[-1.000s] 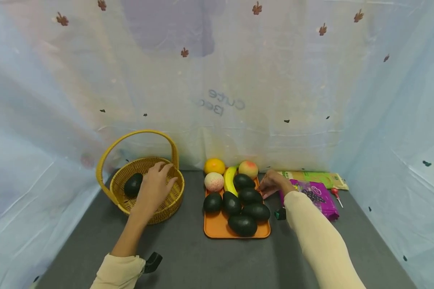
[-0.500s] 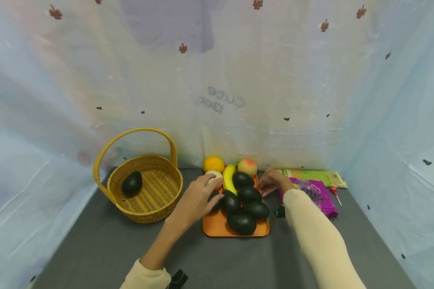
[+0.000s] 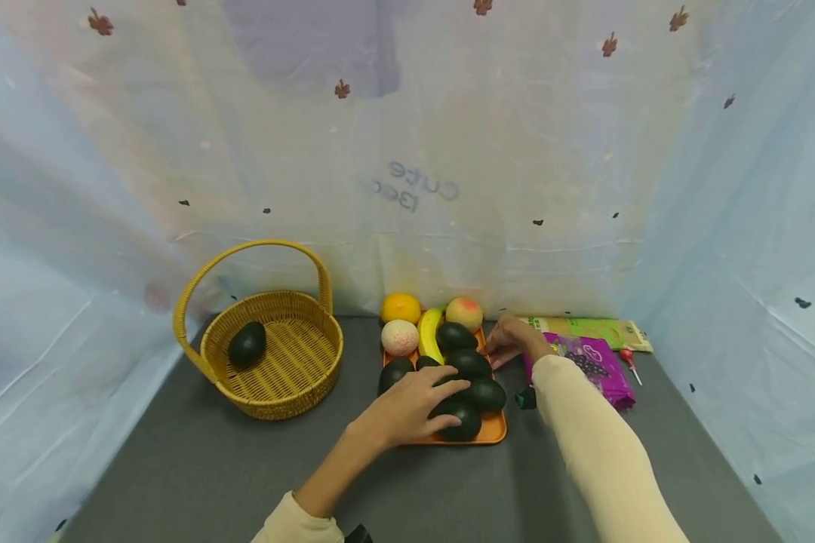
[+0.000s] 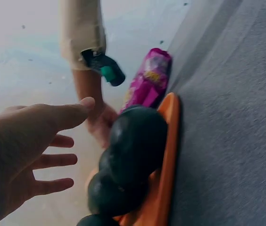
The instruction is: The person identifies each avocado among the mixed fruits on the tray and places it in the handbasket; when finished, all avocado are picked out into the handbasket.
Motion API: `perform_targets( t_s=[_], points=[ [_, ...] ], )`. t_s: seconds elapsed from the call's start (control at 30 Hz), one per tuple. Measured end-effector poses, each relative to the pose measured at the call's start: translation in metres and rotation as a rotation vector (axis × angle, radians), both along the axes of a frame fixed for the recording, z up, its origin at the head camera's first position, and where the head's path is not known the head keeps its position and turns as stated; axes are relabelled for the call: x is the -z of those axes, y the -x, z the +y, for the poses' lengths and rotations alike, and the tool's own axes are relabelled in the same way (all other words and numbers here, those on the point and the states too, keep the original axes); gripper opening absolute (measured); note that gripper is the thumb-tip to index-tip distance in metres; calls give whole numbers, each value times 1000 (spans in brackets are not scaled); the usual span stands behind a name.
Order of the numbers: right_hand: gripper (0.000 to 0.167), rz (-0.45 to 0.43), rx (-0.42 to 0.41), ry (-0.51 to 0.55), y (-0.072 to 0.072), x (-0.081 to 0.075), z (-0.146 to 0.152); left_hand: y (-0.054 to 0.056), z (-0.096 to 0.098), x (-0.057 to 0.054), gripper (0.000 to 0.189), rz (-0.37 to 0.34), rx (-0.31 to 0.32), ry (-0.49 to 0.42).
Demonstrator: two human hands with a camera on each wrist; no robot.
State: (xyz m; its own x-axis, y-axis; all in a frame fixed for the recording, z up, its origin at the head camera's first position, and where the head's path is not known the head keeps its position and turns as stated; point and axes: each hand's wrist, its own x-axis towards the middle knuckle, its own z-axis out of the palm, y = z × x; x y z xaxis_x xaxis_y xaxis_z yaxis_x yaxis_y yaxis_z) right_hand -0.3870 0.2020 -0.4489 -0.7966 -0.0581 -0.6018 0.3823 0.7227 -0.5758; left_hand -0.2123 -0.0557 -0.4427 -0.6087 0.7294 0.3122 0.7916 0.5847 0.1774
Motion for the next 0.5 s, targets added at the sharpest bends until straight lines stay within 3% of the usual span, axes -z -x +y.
perform_targets(
  t_s=[0.23, 0.5],
  points=[
    [16, -3, 14, -22, -1, -2, -2, 0, 13, 11, 59, 9, 56, 111],
    [17, 14, 18, 0, -2, -5, -3, -1, 17, 20, 55, 18, 86, 151]
  ],
)
